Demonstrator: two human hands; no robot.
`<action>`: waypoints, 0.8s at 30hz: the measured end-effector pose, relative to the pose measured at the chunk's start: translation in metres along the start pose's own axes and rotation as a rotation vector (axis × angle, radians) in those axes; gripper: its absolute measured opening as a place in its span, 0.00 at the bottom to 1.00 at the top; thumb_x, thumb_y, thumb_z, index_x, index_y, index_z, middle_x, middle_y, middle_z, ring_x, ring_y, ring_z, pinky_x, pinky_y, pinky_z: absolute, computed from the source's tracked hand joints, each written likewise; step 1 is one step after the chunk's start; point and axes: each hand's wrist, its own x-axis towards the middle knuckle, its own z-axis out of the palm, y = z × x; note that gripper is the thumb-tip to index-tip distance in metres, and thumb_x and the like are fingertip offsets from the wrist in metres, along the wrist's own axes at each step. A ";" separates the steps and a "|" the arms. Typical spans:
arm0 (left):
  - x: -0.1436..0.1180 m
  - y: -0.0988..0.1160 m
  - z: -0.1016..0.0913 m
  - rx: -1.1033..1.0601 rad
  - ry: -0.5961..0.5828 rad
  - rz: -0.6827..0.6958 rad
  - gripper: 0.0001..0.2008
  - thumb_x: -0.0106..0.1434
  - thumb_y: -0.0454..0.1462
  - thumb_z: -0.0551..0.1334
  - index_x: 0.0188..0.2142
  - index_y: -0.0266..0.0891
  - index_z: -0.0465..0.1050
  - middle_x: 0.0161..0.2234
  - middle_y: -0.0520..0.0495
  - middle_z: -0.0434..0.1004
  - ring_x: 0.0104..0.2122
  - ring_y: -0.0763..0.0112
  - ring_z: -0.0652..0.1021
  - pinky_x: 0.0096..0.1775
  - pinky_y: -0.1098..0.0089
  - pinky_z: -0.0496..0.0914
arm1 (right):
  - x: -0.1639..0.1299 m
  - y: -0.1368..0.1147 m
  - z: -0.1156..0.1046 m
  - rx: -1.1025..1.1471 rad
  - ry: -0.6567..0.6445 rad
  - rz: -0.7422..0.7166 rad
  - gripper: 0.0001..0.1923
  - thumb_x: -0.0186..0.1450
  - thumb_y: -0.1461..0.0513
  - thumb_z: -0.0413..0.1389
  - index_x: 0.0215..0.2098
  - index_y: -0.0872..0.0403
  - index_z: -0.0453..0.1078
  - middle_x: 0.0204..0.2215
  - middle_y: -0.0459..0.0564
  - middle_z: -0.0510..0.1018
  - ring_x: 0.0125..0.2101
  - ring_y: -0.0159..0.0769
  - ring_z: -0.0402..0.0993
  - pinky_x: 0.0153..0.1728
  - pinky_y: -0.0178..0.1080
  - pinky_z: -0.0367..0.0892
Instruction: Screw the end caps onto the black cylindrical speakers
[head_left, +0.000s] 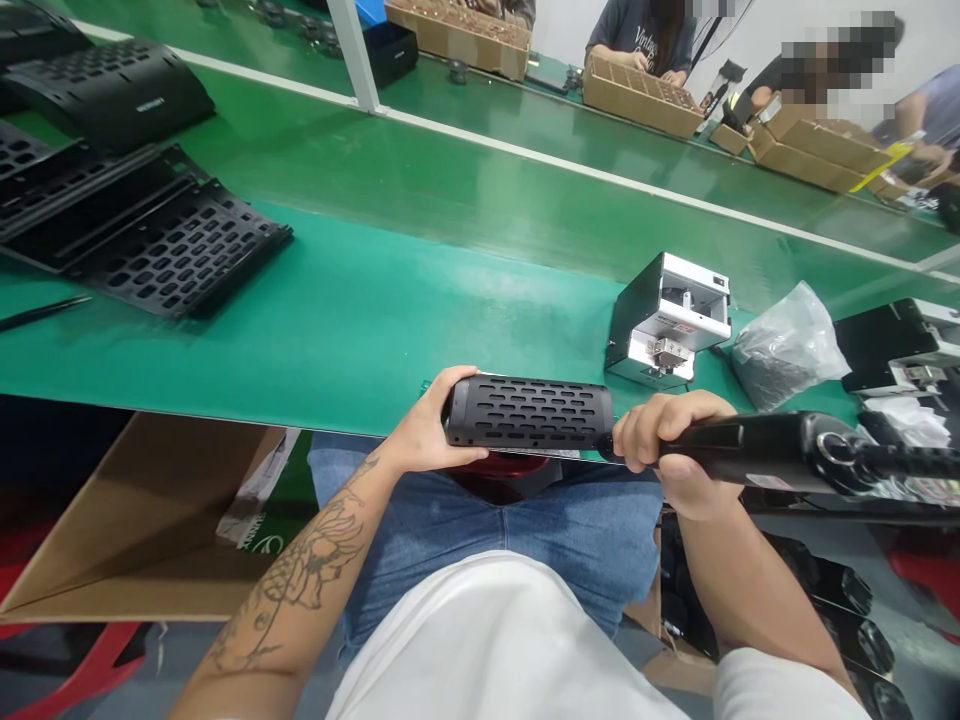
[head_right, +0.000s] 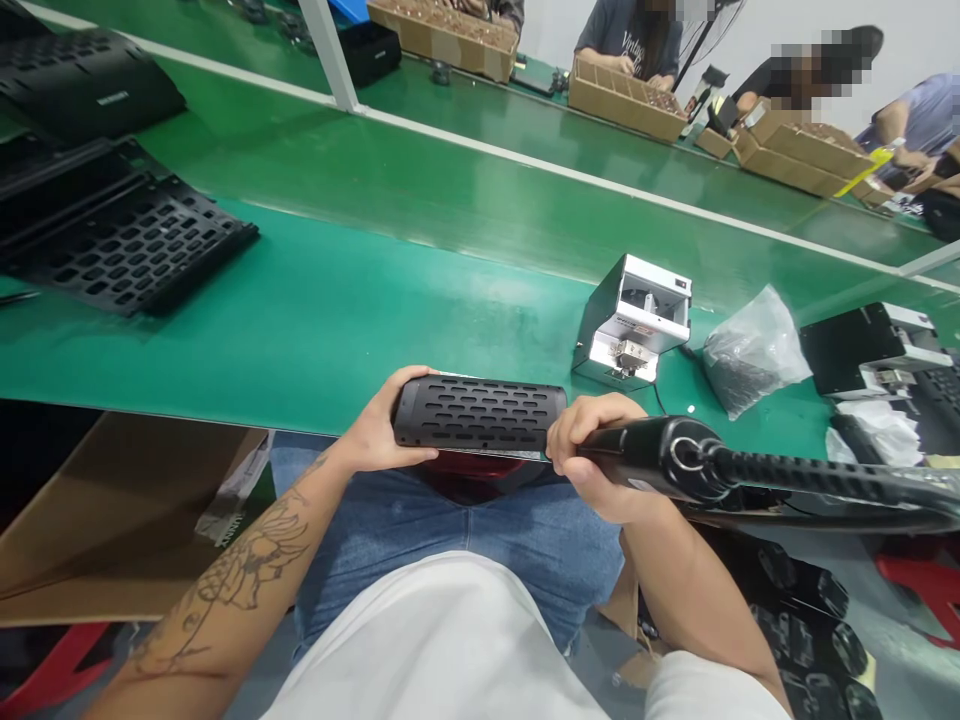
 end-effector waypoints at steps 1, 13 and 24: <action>-0.001 0.000 0.000 0.005 0.001 0.005 0.53 0.53 0.47 0.80 0.72 0.48 0.54 0.69 0.36 0.65 0.68 0.45 0.72 0.69 0.46 0.68 | -0.001 -0.002 0.001 -0.013 0.002 0.006 0.09 0.67 0.59 0.70 0.41 0.48 0.76 0.22 0.41 0.75 0.18 0.33 0.73 0.24 0.40 0.75; -0.003 0.003 0.005 0.090 0.050 0.055 0.52 0.56 0.48 0.78 0.72 0.47 0.53 0.68 0.35 0.66 0.67 0.45 0.74 0.67 0.47 0.71 | 0.047 -0.005 -0.078 -0.507 0.745 -0.319 0.08 0.66 0.58 0.68 0.36 0.50 0.75 0.20 0.42 0.75 0.18 0.36 0.72 0.23 0.41 0.73; -0.003 0.004 0.005 0.105 0.054 0.022 0.53 0.55 0.48 0.78 0.72 0.47 0.53 0.68 0.34 0.67 0.66 0.44 0.75 0.67 0.47 0.72 | 0.043 0.024 -0.101 -0.502 0.684 -0.276 0.15 0.63 0.52 0.70 0.35 0.49 0.71 0.18 0.37 0.74 0.16 0.35 0.70 0.21 0.43 0.74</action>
